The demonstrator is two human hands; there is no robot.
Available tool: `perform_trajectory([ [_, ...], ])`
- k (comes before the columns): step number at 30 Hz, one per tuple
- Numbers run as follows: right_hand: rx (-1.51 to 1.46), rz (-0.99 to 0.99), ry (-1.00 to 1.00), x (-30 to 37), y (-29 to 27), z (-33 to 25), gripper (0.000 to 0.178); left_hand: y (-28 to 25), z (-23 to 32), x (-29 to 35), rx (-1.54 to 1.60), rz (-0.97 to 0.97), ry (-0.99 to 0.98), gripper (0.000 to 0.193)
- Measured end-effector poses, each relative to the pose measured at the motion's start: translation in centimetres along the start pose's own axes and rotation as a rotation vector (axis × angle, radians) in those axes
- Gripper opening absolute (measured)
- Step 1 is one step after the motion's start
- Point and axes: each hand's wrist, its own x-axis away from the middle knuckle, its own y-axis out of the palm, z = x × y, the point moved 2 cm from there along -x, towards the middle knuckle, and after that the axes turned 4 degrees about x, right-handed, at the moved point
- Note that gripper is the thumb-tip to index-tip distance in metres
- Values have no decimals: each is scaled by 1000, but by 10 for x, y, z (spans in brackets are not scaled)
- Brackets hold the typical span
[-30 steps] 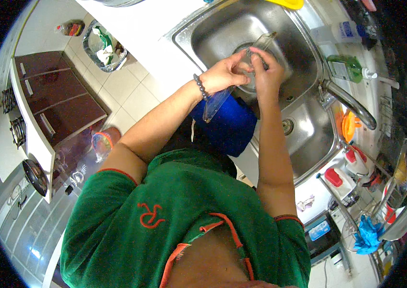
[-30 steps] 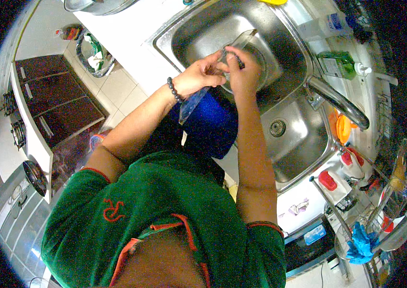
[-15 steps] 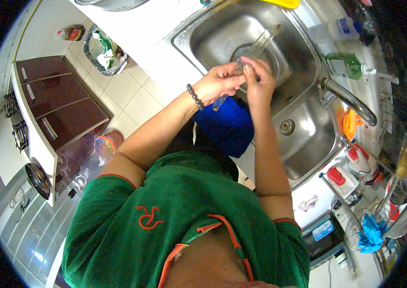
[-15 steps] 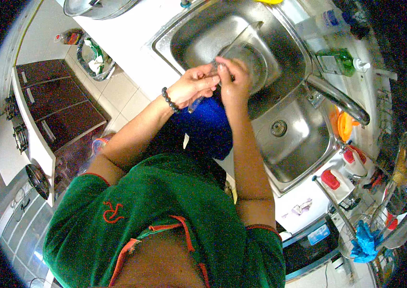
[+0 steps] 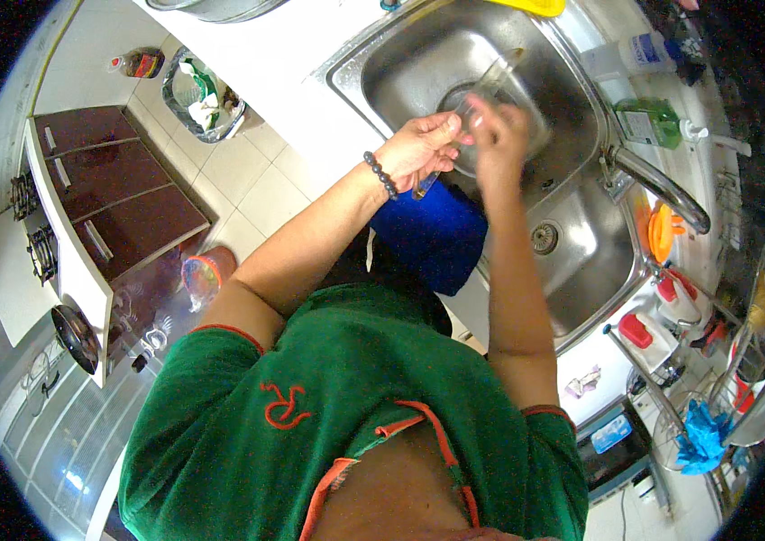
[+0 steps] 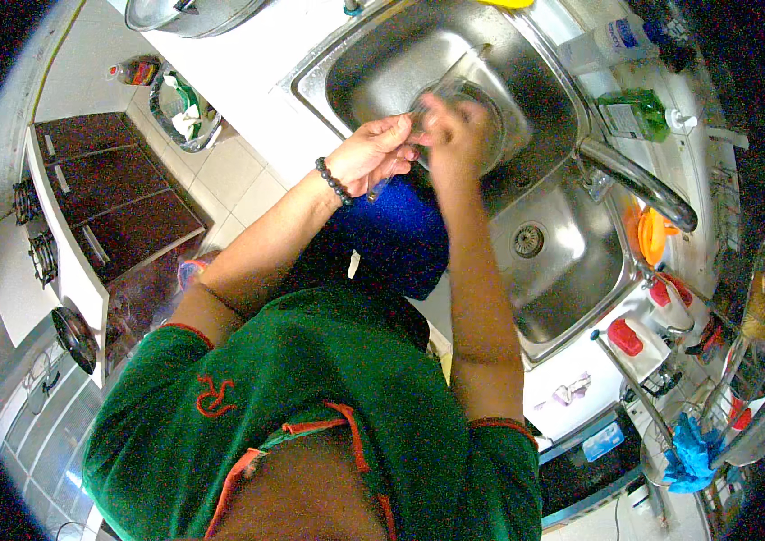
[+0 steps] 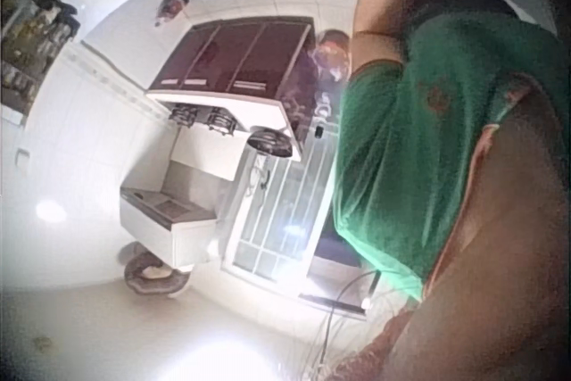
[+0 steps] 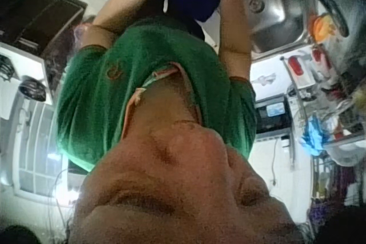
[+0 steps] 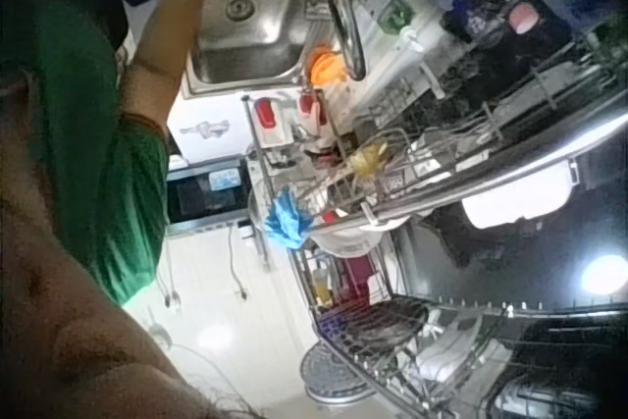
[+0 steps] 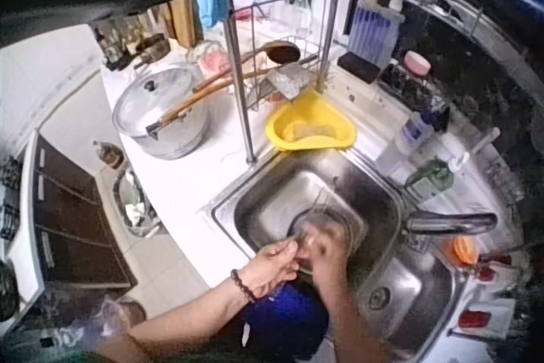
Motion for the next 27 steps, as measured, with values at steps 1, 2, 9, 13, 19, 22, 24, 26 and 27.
perform_trajectory([
  [1, 45, 51, -175, 20, 11, -2, 27, -5, -3, -3, 52, 4, 2, 33],
  [2, -79, 75, -110, 39, 16, -16, 29, -6, -1, -1, 24, 2, 3, 37],
  [9, -87, 3, -158, 53, 16, -36, 29, -11, 2, -24, 85, 208, -72, 58],
  [13, -74, -20, -129, 68, 15, -44, 25, -28, 10, -40, -76, 234, 19, 43],
  [19, -137, -101, -24, 53, 7, -2, 14, -46, 24, -53, 27, 277, -4, 37],
  [22, 182, 9, 146, -3, 12, 82, 26, -39, 18, -44, -33, 266, -34, 32],
  [24, 408, -38, 196, -29, 33, 148, 36, -37, 17, -37, -9, 294, -55, 26],
  [26, 588, -145, 333, -42, 57, 204, 45, -55, 4, -46, 124, 125, -49, 18],
  [27, 642, -140, 265, -34, 79, 214, 51, -75, -11, -60, 520, -212, -38, 17],
])
